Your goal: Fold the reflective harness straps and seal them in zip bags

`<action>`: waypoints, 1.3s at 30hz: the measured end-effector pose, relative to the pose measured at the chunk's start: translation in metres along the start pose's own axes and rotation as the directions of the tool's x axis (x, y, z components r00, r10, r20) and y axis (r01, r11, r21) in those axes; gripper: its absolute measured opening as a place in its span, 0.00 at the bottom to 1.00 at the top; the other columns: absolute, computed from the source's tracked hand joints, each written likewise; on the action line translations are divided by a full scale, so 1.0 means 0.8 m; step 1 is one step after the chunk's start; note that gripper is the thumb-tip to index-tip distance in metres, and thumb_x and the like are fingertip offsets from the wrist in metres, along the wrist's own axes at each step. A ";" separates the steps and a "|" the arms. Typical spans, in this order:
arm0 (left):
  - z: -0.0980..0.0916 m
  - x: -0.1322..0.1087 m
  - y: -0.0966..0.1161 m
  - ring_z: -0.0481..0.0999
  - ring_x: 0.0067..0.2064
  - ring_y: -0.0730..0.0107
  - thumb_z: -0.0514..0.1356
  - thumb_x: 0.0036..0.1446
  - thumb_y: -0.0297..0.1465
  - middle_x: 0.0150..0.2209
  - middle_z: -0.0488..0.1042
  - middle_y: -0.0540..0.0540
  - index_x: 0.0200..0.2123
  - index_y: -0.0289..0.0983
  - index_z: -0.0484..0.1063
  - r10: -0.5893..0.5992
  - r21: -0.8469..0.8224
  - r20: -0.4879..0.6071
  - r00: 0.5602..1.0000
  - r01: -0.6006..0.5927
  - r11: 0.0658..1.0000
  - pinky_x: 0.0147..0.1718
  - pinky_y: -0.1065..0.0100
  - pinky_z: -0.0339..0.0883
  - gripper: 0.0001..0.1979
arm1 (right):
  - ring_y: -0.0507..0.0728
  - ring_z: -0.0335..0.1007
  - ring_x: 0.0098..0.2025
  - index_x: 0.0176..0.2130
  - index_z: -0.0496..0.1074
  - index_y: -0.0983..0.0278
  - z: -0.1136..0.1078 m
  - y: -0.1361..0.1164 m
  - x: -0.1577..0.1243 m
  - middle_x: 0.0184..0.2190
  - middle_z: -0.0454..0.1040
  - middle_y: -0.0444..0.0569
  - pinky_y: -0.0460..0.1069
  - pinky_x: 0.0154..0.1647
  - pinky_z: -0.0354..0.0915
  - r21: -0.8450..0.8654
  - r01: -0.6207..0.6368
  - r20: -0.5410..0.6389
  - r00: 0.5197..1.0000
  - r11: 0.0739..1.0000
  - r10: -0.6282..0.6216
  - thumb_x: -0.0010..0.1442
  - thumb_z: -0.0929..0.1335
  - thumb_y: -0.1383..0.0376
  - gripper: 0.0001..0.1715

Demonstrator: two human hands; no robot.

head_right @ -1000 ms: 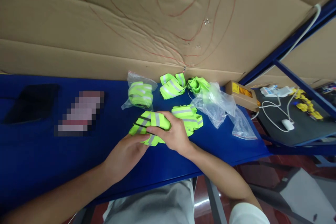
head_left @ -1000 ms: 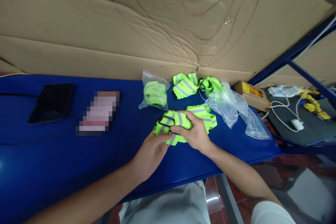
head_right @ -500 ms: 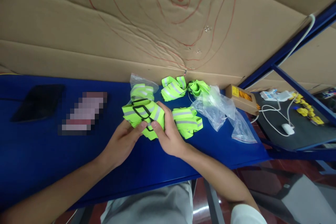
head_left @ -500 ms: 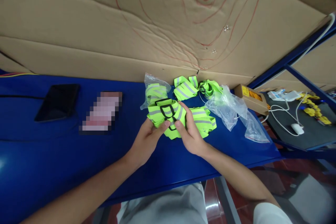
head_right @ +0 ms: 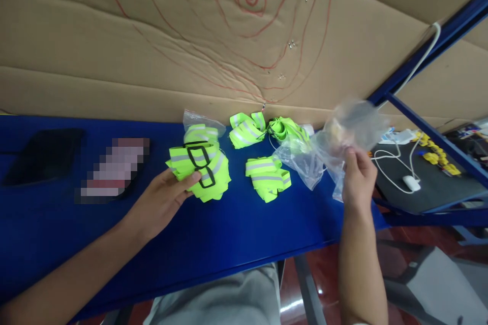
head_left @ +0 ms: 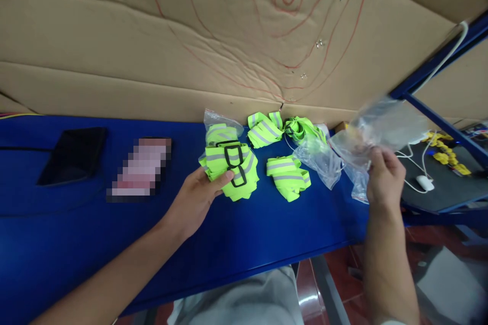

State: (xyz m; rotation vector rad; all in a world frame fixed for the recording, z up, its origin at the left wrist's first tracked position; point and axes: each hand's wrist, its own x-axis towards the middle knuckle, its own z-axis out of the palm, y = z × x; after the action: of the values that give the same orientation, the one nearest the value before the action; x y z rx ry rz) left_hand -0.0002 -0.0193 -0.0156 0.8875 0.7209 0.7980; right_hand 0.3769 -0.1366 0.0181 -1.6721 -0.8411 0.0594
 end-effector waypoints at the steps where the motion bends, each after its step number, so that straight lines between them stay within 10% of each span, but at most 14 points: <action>1: -0.001 0.001 -0.002 0.82 0.48 0.54 0.71 0.57 0.35 0.45 0.84 0.47 0.51 0.40 0.79 -0.026 -0.002 0.013 1.000 0.026 1.000 0.44 0.62 0.78 0.18 | 0.61 0.77 0.46 0.46 0.75 0.61 0.008 -0.012 -0.010 0.47 0.78 0.58 0.56 0.42 0.72 0.071 -0.025 0.014 1.000 0.997 0.024 0.66 0.66 0.52 0.17; 5: -0.004 -0.002 -0.014 0.83 0.40 0.57 0.74 0.53 0.36 0.39 0.84 0.43 0.45 0.36 0.81 -0.172 -0.014 0.180 0.969 0.177 0.984 0.39 0.61 0.78 0.17 | 0.62 0.81 0.42 0.51 0.76 0.60 0.048 -0.051 -0.056 0.46 0.81 0.56 0.56 0.41 0.75 0.315 -0.292 0.289 0.936 0.903 0.202 0.64 0.69 0.51 0.22; 12: 0.004 -0.018 -0.031 0.82 0.47 0.55 0.75 0.51 0.35 0.46 0.83 0.40 0.49 0.35 0.80 -0.369 0.140 0.516 0.773 0.349 0.927 0.47 0.60 0.73 0.22 | 0.65 0.82 0.45 0.59 0.73 0.61 0.103 -0.069 -0.116 0.41 0.83 0.55 0.58 0.46 0.77 0.243 -0.526 0.699 0.677 0.815 0.229 0.68 0.65 0.46 0.31; 22: -0.001 -0.011 -0.024 0.77 0.58 0.50 0.76 0.47 0.29 0.55 0.79 0.40 0.64 0.45 0.64 -0.276 0.046 0.458 0.845 0.288 0.957 0.54 0.53 0.71 0.43 | 0.61 0.82 0.39 0.61 0.71 0.62 0.122 -0.071 -0.119 0.39 0.83 0.53 0.56 0.40 0.78 0.177 -0.605 0.793 0.554 0.776 0.252 0.67 0.65 0.45 0.33; 26: -0.002 -0.011 -0.020 0.77 0.59 0.52 0.75 0.50 0.29 0.56 0.79 0.42 0.60 0.44 0.70 -0.249 0.051 0.436 0.865 0.253 0.966 0.57 0.54 0.70 0.35 | 0.57 0.76 0.25 0.63 0.69 0.65 0.117 -0.055 -0.107 0.29 0.79 0.47 0.52 0.28 0.75 -0.014 -0.420 0.794 0.547 0.907 0.266 0.67 0.66 0.43 0.37; 30: -0.002 -0.010 -0.020 0.78 0.58 0.53 0.75 0.49 0.29 0.55 0.79 0.43 0.60 0.46 0.70 -0.267 0.054 0.413 0.871 0.269 0.962 0.55 0.55 0.71 0.35 | 0.60 0.78 0.39 0.66 0.66 0.61 0.100 -0.060 -0.104 0.44 0.79 0.54 0.56 0.37 0.76 -0.163 0.173 0.518 0.853 0.971 -0.065 0.66 0.69 0.48 0.36; 32: -0.002 -0.010 -0.022 0.77 0.58 0.52 0.75 0.49 0.30 0.55 0.78 0.43 0.60 0.45 0.70 -0.273 0.069 0.421 0.865 0.270 0.960 0.55 0.56 0.71 0.35 | 0.63 0.74 0.53 0.62 0.71 0.57 0.094 -0.071 -0.111 0.53 0.75 0.54 0.59 0.52 0.72 -0.105 0.439 0.536 0.781 0.892 -0.321 0.66 0.70 0.54 0.27; 35: -0.003 -0.009 -0.026 0.76 0.58 0.53 0.76 0.49 0.30 0.56 0.77 0.42 0.63 0.45 0.65 -0.279 0.090 0.413 0.867 0.266 0.960 0.54 0.57 0.70 0.40 | 0.58 0.76 0.48 0.52 0.77 0.57 0.097 -0.081 -0.122 0.45 0.80 0.49 0.55 0.50 0.71 0.078 0.548 0.724 0.543 0.833 -0.426 0.69 0.69 0.62 0.13; 39: -0.004 -0.009 -0.034 0.78 0.53 0.56 0.77 0.46 0.29 0.52 0.78 0.42 0.65 0.44 0.61 -0.348 0.135 0.439 0.829 0.322 0.937 0.50 0.58 0.71 0.44 | 0.58 0.77 0.41 0.45 0.78 0.60 0.108 -0.080 -0.127 0.38 0.82 0.49 0.56 0.46 0.69 0.018 0.584 0.723 0.553 0.811 -0.414 0.70 0.68 0.62 0.09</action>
State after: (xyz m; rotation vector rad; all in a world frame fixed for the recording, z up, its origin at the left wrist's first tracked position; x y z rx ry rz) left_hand 0.0014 -0.0352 -0.0395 0.9215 0.4593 0.2348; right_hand 0.2306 -0.1179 0.0085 -1.5400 -1.9764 0.2193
